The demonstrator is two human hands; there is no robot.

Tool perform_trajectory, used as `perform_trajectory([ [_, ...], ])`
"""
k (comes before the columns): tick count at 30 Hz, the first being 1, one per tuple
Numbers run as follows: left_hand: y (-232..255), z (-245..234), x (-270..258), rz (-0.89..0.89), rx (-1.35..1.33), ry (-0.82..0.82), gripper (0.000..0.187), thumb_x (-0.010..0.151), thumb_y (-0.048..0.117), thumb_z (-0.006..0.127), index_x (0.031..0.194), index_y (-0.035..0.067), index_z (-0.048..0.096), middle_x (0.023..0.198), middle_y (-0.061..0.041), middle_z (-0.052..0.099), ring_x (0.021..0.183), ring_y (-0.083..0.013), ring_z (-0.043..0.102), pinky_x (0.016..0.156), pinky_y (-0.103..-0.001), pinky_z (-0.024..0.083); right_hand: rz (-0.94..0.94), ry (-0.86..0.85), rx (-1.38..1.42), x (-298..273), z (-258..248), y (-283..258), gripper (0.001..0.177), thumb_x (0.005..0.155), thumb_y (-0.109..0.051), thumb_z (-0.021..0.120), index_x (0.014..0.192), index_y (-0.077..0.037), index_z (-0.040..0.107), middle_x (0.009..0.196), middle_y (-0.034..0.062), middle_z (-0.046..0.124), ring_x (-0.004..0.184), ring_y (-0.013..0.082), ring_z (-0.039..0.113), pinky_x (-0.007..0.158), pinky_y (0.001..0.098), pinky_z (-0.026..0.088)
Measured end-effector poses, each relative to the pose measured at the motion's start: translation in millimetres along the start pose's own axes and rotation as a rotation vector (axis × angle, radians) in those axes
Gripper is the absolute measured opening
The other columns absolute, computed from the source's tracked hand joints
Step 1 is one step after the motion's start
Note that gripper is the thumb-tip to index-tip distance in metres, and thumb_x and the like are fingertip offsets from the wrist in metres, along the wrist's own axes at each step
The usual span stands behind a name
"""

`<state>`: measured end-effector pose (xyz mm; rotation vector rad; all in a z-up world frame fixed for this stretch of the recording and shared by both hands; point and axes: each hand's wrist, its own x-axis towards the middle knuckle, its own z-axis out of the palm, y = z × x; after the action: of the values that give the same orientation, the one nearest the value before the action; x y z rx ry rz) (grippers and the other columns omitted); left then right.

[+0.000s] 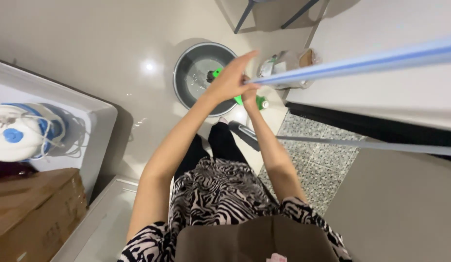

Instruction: The person wrings out a mop head by hand over a bucket and then mops a tiled floor.

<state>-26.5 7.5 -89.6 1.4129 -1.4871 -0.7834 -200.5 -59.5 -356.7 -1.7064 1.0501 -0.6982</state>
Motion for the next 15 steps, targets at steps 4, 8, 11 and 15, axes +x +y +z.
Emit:
perform_trajectory([
  [4, -110, 22, -61, -0.211, 0.141, 0.063, 0.103, 0.066, 0.039, 0.082, 0.143, 0.001, 0.023, 0.146, -0.021, 0.030, 0.137, -0.0372, 0.028, 0.109, -0.051, 0.022, 0.304, 0.076, 0.257, -27, -5, -41, 0.027, 0.088, -0.018, 0.062, 0.066, -0.007, 0.051, 0.063, 0.0010, 0.053, 0.060, 0.0074, 0.048, 0.058, 0.0205, 0.038],
  [8, -194, 67, -121, -0.628, 0.223, -0.149, 0.137, 0.047, 0.036, 0.089, 0.146, 0.006, -0.001, 0.153, -0.015, 0.011, 0.139, -0.0366, 0.010, 0.107, -0.061, 0.009, 0.259, 0.067, 0.341, -25, -10, -78, 0.028, 0.089, -0.016, 0.062, 0.065, -0.007, 0.051, 0.064, 0.0003, 0.053, 0.063, 0.0076, 0.048, 0.061, 0.0199, 0.037],
  [11, -228, 100, -127, -0.666, 0.221, -0.155, 0.145, 0.039, 0.038, 0.090, 0.144, 0.009, -0.006, 0.154, -0.012, 0.007, 0.142, -0.0339, 0.008, 0.107, -0.062, 0.009, 0.317, 0.069, 0.415, -12, -10, -85, 0.028, 0.087, -0.015, 0.063, 0.064, -0.008, 0.048, 0.062, 0.0002, 0.051, 0.060, 0.0081, 0.046, 0.058, 0.0213, 0.035],
  [15, -255, 123, -115, -0.668, 0.147, -0.078, 0.150, 0.033, 0.042, 0.091, 0.144, 0.008, -0.003, 0.153, -0.012, 0.007, 0.141, -0.0332, 0.007, 0.105, -0.064, 0.009, 0.364, 0.032, 0.487, 7, -8, -92, 0.030, 0.085, -0.012, 0.063, 0.062, -0.008, 0.046, 0.058, -0.0005, 0.046, 0.057, 0.0098, 0.046, 0.058, 0.0236, 0.037],
])
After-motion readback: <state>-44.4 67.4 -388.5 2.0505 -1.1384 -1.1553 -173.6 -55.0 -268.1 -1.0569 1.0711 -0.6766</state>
